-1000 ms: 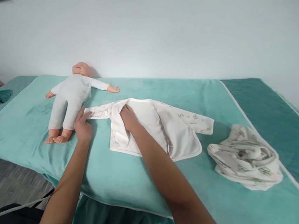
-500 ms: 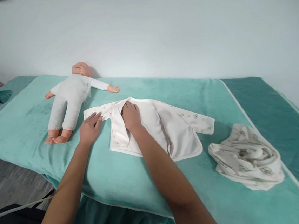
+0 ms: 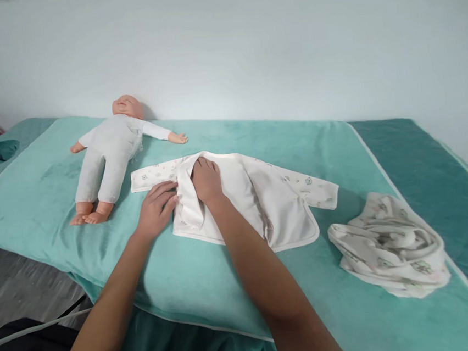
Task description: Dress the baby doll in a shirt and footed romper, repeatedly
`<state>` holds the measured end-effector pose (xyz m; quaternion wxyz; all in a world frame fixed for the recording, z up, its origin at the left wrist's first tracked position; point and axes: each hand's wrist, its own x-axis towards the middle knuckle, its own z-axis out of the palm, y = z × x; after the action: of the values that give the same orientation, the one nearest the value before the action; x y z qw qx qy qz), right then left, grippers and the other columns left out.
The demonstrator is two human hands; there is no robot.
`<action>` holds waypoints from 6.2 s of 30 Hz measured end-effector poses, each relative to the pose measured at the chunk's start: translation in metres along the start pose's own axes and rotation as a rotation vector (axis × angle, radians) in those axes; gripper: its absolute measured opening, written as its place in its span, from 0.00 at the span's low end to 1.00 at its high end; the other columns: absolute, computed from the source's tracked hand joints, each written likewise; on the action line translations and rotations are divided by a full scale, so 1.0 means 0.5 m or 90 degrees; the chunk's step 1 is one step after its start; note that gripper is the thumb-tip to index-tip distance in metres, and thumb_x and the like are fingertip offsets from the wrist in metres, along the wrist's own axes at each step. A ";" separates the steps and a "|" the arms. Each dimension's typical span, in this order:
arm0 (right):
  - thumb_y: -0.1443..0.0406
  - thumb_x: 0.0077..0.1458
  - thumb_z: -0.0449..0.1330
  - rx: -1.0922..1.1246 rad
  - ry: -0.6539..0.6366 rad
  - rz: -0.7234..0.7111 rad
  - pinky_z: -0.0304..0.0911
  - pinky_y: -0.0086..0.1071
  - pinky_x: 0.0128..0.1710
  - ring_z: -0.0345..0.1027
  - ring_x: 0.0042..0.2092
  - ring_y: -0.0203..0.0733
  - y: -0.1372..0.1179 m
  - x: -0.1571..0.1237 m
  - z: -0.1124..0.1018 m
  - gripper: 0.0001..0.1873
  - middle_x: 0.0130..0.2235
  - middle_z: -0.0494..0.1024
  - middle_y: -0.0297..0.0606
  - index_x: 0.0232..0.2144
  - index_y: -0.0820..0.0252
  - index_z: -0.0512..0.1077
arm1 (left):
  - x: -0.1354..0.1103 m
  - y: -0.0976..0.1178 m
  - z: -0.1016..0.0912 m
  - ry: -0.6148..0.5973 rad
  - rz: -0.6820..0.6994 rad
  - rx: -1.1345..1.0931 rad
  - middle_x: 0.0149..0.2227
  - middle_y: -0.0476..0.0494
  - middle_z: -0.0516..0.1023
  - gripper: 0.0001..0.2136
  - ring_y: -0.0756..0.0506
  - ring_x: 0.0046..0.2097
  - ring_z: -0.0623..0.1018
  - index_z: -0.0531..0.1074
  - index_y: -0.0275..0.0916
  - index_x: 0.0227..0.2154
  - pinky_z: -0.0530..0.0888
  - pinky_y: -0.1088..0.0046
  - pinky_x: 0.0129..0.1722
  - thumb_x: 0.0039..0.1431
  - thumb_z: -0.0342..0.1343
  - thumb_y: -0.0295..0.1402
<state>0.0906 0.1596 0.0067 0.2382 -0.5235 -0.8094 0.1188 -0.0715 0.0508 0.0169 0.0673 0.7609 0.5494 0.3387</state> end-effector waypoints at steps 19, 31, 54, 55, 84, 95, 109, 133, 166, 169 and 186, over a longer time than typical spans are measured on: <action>0.68 0.67 0.45 0.275 0.198 -0.020 0.68 0.36 0.51 0.70 0.53 0.44 0.013 0.015 -0.009 0.17 0.52 0.75 0.46 0.48 0.59 0.72 | -0.023 0.050 0.025 0.152 -0.324 -0.418 0.52 0.45 0.81 0.14 0.44 0.53 0.79 0.75 0.43 0.51 0.75 0.67 0.54 0.67 0.53 0.40; 0.65 0.62 0.58 0.197 -0.045 -0.009 0.65 0.37 0.48 0.73 0.42 0.40 0.023 0.046 0.012 0.13 0.52 0.76 0.34 0.47 0.50 0.77 | -0.033 0.058 0.030 0.155 -0.366 -0.291 0.46 0.46 0.84 0.18 0.40 0.49 0.81 0.79 0.42 0.54 0.78 0.64 0.49 0.65 0.55 0.42; 0.60 0.73 0.41 -0.124 0.020 -0.071 0.59 0.35 0.38 0.75 0.42 0.49 -0.032 0.085 0.025 0.20 0.46 0.82 0.45 0.52 0.58 0.69 | -0.049 0.027 0.045 0.436 -0.363 -0.129 0.41 0.44 0.77 0.09 0.44 0.45 0.75 0.75 0.40 0.39 0.71 0.66 0.49 0.58 0.53 0.26; 0.61 0.73 0.41 -0.116 0.027 -0.074 0.60 0.35 0.39 0.75 0.44 0.50 -0.031 0.087 0.026 0.19 0.46 0.82 0.46 0.53 0.58 0.69 | -0.052 0.023 0.045 0.443 -0.352 -0.114 0.40 0.45 0.75 0.10 0.45 0.44 0.74 0.74 0.40 0.38 0.71 0.66 0.48 0.56 0.53 0.23; 0.54 0.71 0.43 -0.122 -0.033 0.039 0.43 0.49 0.72 0.46 0.74 0.53 0.146 -0.099 -0.073 0.34 0.73 0.55 0.50 0.69 0.70 0.59 | -0.125 0.069 0.012 0.120 0.008 -0.003 0.23 0.47 0.72 0.14 0.46 0.31 0.69 0.76 0.40 0.29 0.67 0.67 0.36 0.69 0.49 0.34; 0.60 0.71 0.41 -0.157 -0.074 -0.054 0.44 0.46 0.72 0.48 0.73 0.53 0.122 -0.101 -0.065 0.32 0.72 0.56 0.55 0.68 0.75 0.59 | -0.114 0.055 0.029 0.191 -0.093 -0.056 0.25 0.48 0.73 0.13 0.48 0.30 0.71 0.78 0.39 0.34 0.67 0.70 0.34 0.68 0.50 0.36; 0.58 0.67 0.53 -0.063 0.072 0.010 0.62 0.46 0.52 0.65 0.54 0.58 0.040 0.081 0.018 0.14 0.50 0.75 0.51 0.44 0.60 0.74 | -0.121 0.064 0.028 0.197 -0.095 -0.091 0.28 0.47 0.74 0.11 0.48 0.31 0.72 0.77 0.39 0.34 0.68 0.70 0.33 0.68 0.50 0.33; 0.66 0.68 0.51 -0.054 0.041 -0.116 0.59 0.44 0.50 0.64 0.54 0.54 0.034 0.126 0.030 0.11 0.49 0.77 0.46 0.44 0.58 0.73 | -0.119 0.065 0.040 0.166 -0.072 0.000 0.26 0.46 0.75 0.10 0.46 0.30 0.73 0.77 0.39 0.34 0.69 0.67 0.35 0.67 0.50 0.31; 0.66 0.67 0.52 0.056 0.084 -0.168 0.61 0.46 0.55 0.63 0.53 0.54 0.017 0.125 0.039 0.10 0.51 0.73 0.51 0.43 0.60 0.74 | -0.105 0.063 0.051 0.157 -0.117 0.169 0.33 0.42 0.77 0.12 0.42 0.38 0.74 0.79 0.38 0.46 0.67 0.64 0.41 0.69 0.53 0.37; 0.66 0.67 0.50 0.170 0.141 -0.159 0.62 0.44 0.57 0.65 0.52 0.51 0.021 0.110 0.038 0.12 0.49 0.73 0.50 0.42 0.60 0.73 | -0.105 0.065 0.048 0.150 -0.105 0.179 0.34 0.41 0.77 0.12 0.42 0.39 0.74 0.81 0.40 0.39 0.68 0.63 0.42 0.69 0.52 0.36; 0.48 0.71 0.36 -0.072 -0.087 -0.074 0.40 0.49 0.73 0.39 0.76 0.54 -0.027 -0.079 -0.001 0.42 0.75 0.45 0.55 0.72 0.77 0.47 | -0.136 0.064 0.034 0.079 -0.021 0.075 0.59 0.43 0.78 0.15 0.41 0.64 0.74 0.79 0.41 0.49 0.68 0.53 0.65 0.72 0.47 0.34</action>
<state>0.0935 0.1182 0.0030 0.1590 -0.4789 -0.8582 0.0943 -0.0476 -0.0169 -0.0106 -0.0064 0.7320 0.5840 0.3508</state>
